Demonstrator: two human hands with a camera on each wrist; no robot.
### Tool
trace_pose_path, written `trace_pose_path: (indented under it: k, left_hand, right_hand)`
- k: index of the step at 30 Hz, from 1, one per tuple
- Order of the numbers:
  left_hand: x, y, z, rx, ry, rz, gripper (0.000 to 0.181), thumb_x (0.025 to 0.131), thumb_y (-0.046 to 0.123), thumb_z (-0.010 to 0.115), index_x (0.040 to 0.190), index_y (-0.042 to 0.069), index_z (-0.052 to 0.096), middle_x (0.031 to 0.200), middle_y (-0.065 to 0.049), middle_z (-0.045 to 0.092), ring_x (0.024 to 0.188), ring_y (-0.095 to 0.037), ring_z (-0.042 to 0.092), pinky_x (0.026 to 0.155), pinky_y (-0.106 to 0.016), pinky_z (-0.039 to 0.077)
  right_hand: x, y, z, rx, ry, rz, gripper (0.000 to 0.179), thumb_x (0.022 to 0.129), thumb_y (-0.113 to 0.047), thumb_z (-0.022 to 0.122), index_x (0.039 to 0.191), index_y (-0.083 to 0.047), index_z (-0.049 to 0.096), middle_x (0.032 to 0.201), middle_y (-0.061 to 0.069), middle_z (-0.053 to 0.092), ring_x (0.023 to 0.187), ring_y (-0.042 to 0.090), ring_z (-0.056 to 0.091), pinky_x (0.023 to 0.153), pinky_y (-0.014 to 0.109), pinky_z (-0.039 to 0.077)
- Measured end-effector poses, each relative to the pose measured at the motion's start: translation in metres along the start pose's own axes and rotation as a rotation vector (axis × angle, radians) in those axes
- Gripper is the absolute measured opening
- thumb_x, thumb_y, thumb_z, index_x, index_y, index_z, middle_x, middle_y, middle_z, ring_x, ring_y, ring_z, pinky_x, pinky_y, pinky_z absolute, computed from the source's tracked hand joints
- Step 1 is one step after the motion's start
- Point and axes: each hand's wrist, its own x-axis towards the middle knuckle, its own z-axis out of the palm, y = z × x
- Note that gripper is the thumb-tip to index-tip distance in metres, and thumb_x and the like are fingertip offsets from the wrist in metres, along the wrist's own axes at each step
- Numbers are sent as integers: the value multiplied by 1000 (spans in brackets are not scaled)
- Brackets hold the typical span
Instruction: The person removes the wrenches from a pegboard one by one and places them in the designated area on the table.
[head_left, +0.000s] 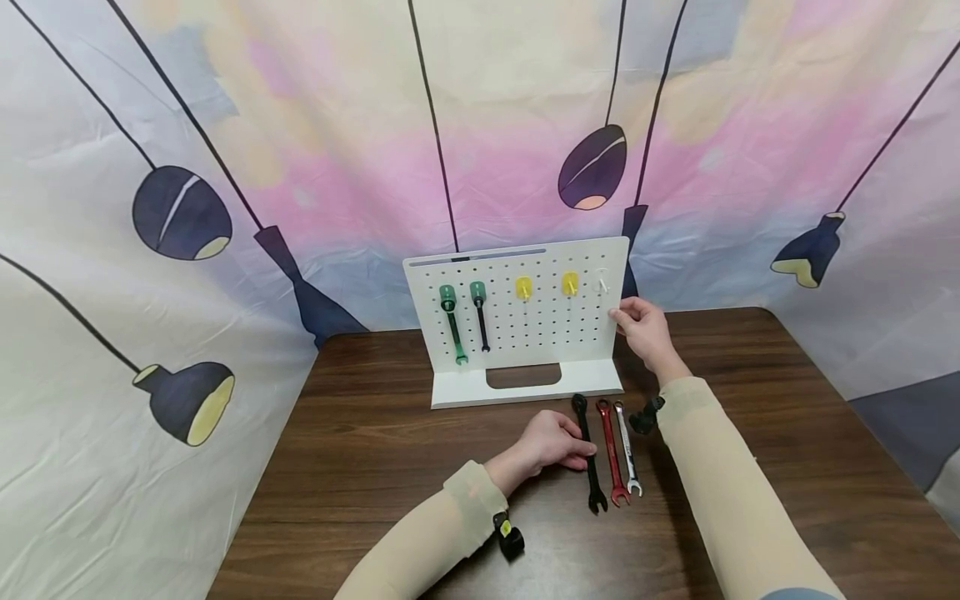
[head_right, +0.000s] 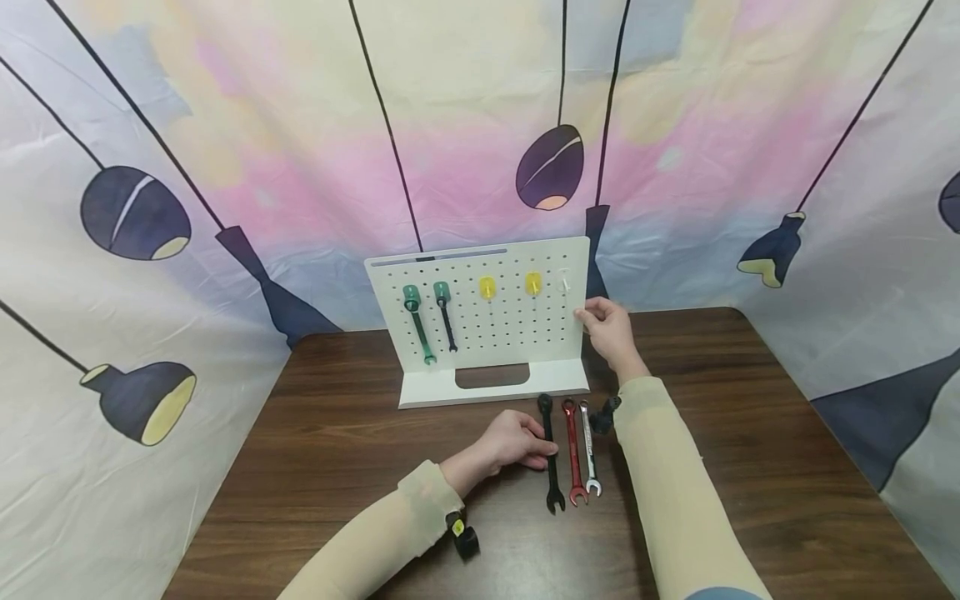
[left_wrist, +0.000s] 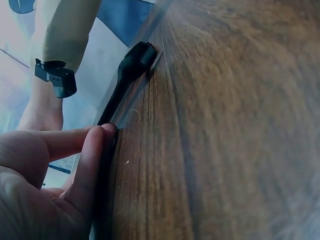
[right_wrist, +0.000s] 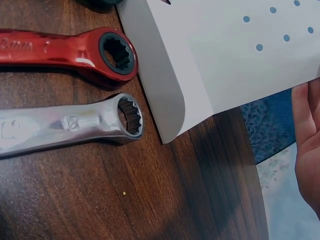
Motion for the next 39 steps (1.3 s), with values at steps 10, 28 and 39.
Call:
trace_pose_path:
  k: [10, 28, 39]
  left_hand:
    - [0, 4, 0, 46, -7, 6, 21, 89, -6, 84, 91, -1, 64, 74, -15, 75, 56, -15, 73, 58, -28, 64]
    - [-2, 5, 1, 50, -5, 11, 21, 88, -9, 83, 92, -1, 64, 75, -15, 75, 58, -17, 74, 59, -29, 65]
    - [-2, 3, -3, 2, -53, 13, 20, 89, -9, 81, 95, -1, 64, 78, -15, 75, 57, -14, 72, 60, -29, 65]
  right_hand:
    - [1, -1, 1, 2, 1, -18, 26, 108, -18, 68, 117, 6, 67, 95, -1, 71, 90, 11, 64, 99, 40, 61]
    - [0, 0, 2, -2, 5, -4, 24, 108, -18, 68, 115, 5, 67, 94, 1, 69, 92, 20, 63, 101, 45, 60]
    - [0, 0, 2, 4, 12, -11, 25, 107, -16, 69, 115, 7, 67, 95, 1, 70, 90, 16, 63, 98, 41, 61]
